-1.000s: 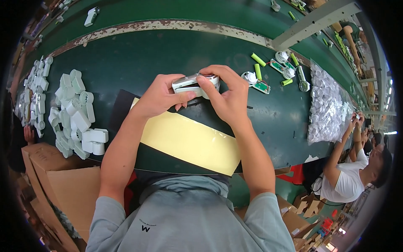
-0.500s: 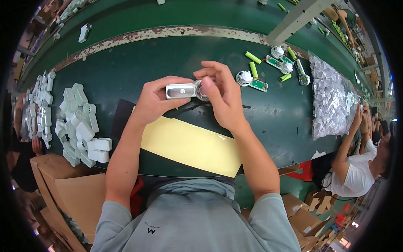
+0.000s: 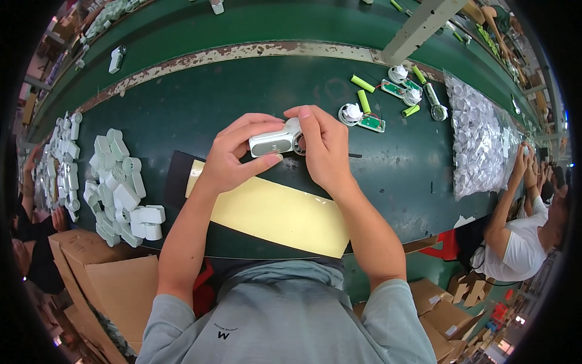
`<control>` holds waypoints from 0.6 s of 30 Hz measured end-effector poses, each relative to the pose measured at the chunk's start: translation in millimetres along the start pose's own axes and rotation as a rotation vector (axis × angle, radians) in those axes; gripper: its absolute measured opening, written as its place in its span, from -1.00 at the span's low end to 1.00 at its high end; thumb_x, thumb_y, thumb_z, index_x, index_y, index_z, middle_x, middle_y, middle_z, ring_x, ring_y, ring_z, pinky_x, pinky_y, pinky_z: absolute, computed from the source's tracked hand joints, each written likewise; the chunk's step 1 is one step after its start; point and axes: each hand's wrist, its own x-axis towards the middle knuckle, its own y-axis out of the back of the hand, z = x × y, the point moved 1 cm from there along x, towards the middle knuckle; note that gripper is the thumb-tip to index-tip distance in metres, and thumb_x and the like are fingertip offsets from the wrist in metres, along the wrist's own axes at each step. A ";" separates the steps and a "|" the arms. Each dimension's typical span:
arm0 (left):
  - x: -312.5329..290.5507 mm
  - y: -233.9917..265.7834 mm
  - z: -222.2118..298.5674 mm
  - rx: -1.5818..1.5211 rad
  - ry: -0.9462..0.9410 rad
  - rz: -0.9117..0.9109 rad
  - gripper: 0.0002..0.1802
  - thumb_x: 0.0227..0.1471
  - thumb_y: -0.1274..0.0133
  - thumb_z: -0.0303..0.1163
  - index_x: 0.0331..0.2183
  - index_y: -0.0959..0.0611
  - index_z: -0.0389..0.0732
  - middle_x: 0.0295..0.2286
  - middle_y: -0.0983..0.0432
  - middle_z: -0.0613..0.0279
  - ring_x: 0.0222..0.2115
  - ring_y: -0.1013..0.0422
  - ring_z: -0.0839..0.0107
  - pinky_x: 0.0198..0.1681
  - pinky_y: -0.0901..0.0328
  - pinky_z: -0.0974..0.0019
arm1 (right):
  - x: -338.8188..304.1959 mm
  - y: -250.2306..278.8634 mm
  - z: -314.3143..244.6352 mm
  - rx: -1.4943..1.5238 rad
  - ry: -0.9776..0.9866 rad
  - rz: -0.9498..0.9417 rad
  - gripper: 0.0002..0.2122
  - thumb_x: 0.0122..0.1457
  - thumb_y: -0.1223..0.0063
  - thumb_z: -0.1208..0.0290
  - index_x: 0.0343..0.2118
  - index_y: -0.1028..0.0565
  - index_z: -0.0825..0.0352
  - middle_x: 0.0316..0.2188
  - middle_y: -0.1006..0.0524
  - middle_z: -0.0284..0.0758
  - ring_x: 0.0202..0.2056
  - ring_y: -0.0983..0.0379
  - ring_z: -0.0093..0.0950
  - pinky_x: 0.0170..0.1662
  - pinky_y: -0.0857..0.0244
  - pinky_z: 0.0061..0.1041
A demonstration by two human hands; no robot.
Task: The person assembles small handheld fans by hand, connecting plastic housings, fan blades, motors, and other plastic components.
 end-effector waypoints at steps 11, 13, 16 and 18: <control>-2.2 -9.0 6.9 0.169 0.056 -0.070 -0.49 -0.02 -0.41 -0.30 -0.05 -0.64 -0.29 -0.31 -0.64 0.08 -0.35 -0.57 0.27 -0.27 -0.44 0.26 | -0.3 -5.4 -0.7 -0.214 0.434 0.117 -0.73 0.32 0.11 0.47 -0.48 -0.56 0.45 -0.58 -0.46 -0.25 -0.58 -0.33 -0.45 -0.50 -0.15 -0.46; -1.7 -8.7 5.8 0.160 0.016 -0.051 -0.48 -0.03 -0.41 -0.31 -0.04 -0.64 -0.29 -0.30 -0.64 0.07 -0.35 -0.57 0.27 -0.27 -0.44 0.27 | 1.5 -5.1 -2.9 -0.244 0.464 0.116 -0.73 0.31 0.13 0.49 -0.49 -0.55 0.46 -0.59 -0.45 -0.25 -0.58 -0.33 -0.45 -0.50 -0.14 -0.45; -3.6 -7.9 3.2 0.155 -0.003 -0.061 -0.45 -0.03 -0.42 -0.34 -0.01 -0.64 -0.30 -0.28 -0.65 0.13 -0.34 -0.56 0.38 -0.29 -0.43 0.33 | 3.1 -6.5 -0.3 -0.232 0.531 0.107 -0.73 0.30 0.15 0.51 -0.50 -0.54 0.45 -0.58 -0.47 -0.25 -0.57 -0.35 -0.43 -0.50 -0.18 -0.45; -6.3 -12.3 2.9 -0.136 0.139 -0.040 -0.43 -0.02 -0.42 -0.36 0.03 -0.63 -0.30 -0.25 -0.64 0.20 -0.32 -0.52 0.51 -0.29 -0.41 0.39 | 3.5 -5.4 -2.2 -0.192 0.653 0.139 -0.73 0.29 0.18 0.52 -0.49 -0.54 0.45 -0.56 -0.51 -0.23 -0.56 -0.38 -0.42 -0.48 -0.22 -0.45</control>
